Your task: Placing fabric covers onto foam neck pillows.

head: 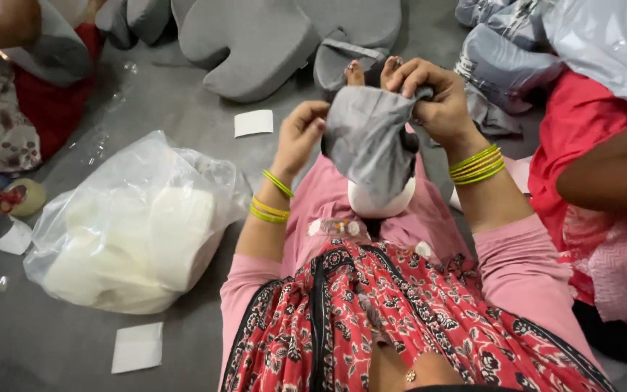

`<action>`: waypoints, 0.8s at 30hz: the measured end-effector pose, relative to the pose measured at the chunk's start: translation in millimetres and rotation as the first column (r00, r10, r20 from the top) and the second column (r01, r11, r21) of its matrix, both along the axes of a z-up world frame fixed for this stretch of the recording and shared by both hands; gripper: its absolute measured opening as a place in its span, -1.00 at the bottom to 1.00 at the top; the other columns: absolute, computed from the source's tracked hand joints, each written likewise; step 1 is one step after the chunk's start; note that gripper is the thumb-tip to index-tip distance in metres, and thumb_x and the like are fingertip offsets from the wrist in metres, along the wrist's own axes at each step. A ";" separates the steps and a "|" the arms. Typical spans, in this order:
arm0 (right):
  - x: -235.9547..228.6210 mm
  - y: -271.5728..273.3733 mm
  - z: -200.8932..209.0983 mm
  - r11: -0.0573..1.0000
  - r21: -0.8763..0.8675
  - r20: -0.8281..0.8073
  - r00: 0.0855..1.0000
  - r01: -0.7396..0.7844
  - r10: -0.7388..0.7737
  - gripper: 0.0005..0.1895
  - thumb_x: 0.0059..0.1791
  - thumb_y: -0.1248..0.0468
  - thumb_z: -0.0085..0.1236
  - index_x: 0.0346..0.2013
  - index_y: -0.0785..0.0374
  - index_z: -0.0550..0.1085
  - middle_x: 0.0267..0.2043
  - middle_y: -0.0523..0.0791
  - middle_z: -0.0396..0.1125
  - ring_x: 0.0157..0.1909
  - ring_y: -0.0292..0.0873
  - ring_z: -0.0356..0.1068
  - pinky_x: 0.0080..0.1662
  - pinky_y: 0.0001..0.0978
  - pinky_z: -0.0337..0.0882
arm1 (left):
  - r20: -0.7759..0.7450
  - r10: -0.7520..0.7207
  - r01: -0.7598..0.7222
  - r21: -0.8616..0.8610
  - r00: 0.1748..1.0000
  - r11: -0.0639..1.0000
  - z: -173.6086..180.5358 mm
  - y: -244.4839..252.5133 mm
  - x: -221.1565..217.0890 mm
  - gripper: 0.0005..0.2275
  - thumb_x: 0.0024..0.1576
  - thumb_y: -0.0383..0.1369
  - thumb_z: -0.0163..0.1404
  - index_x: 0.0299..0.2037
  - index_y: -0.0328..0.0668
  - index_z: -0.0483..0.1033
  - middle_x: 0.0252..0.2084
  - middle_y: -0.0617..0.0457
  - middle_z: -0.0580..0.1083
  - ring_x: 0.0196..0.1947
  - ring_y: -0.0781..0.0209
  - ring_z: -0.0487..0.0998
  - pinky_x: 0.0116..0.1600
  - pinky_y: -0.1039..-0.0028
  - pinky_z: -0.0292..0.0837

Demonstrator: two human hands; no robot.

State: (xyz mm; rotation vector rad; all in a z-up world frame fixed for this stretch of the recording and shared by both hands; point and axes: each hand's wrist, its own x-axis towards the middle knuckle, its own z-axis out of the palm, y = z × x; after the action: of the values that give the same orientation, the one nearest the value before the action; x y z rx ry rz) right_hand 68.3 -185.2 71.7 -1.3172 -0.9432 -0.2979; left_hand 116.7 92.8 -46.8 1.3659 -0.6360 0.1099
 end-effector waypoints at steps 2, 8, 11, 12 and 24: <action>1.2 -5.3 -12.6 0.999 0.008 -0.059 0.998 0.036 -0.036 -0.69 -0.16 0.72 0.00 -0.35 0.27 0.38 -0.08 -0.11 0.39 0.02 -0.21 0.39 0.28 -0.33 0.35 | 0.160 0.066 -0.078 0.074 0.985 0.994 6.1 -12.2 -18.8 -0.77 0.20 -0.36 0.09 -0.01 -0.34 0.50 -0.14 0.12 0.50 -0.12 0.33 0.46 0.05 0.52 0.39; -29.7 -16.6 -49.5 0.956 -0.069 -0.020 0.958 0.285 -0.287 -0.74 -0.20 0.64 -0.01 -0.38 0.26 0.44 -0.12 -0.09 0.40 -0.03 -0.20 0.39 0.06 -0.39 0.38 | 0.050 0.064 -0.072 0.164 0.997 0.984 -15.5 -34.7 -53.8 -0.68 0.13 -0.31 0.25 -0.02 -0.37 0.52 -0.20 0.01 0.47 -0.19 0.26 0.41 -0.04 0.43 0.36; -49.4 -18.5 -64.8 0.927 -0.079 0.064 0.930 0.367 -0.363 -0.73 -0.23 0.63 -0.03 -0.37 0.27 0.45 -0.11 -0.07 0.41 -0.02 -0.17 0.40 0.09 -0.37 0.38 | -0.077 -0.260 0.244 -0.167 0.963 0.955 5.0 -41.5 -79.9 -0.46 0.08 -0.23 0.30 0.19 -0.34 0.41 0.04 0.05 0.47 0.06 0.27 0.43 0.19 0.43 0.35; -56.1 -19.2 -72.0 0.926 -0.064 0.109 0.925 0.371 -0.363 -0.72 -0.25 0.62 -0.03 -0.36 0.27 0.45 -0.08 -0.06 0.41 0.01 -0.16 0.40 0.13 -0.36 0.38 | -0.074 -0.427 0.376 -0.357 0.901 0.855 13.7 -42.8 -91.0 -0.32 0.02 -0.19 0.32 0.30 -0.30 0.32 0.19 0.09 0.46 0.22 0.27 0.45 0.34 0.43 0.35; -72.5 -6.7 -89.4 0.782 -0.397 0.204 0.877 0.480 -0.434 -0.47 -0.29 0.46 0.06 -0.01 0.24 0.50 0.16 0.02 0.38 0.26 0.09 0.36 0.32 -0.06 0.27 | -0.286 -0.317 0.362 0.120 0.904 0.924 -136.0 -88.0 -82.1 -0.62 0.16 -0.53 0.03 0.22 -0.36 0.41 0.07 0.00 0.52 0.10 0.16 0.52 0.23 0.37 0.43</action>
State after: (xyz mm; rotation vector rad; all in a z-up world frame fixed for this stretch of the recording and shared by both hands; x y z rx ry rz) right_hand -4.2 -191.9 -17.7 -1.9729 -0.7842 -0.5565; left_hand 34.6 4.8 -182.8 1.3819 -0.6620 -0.4120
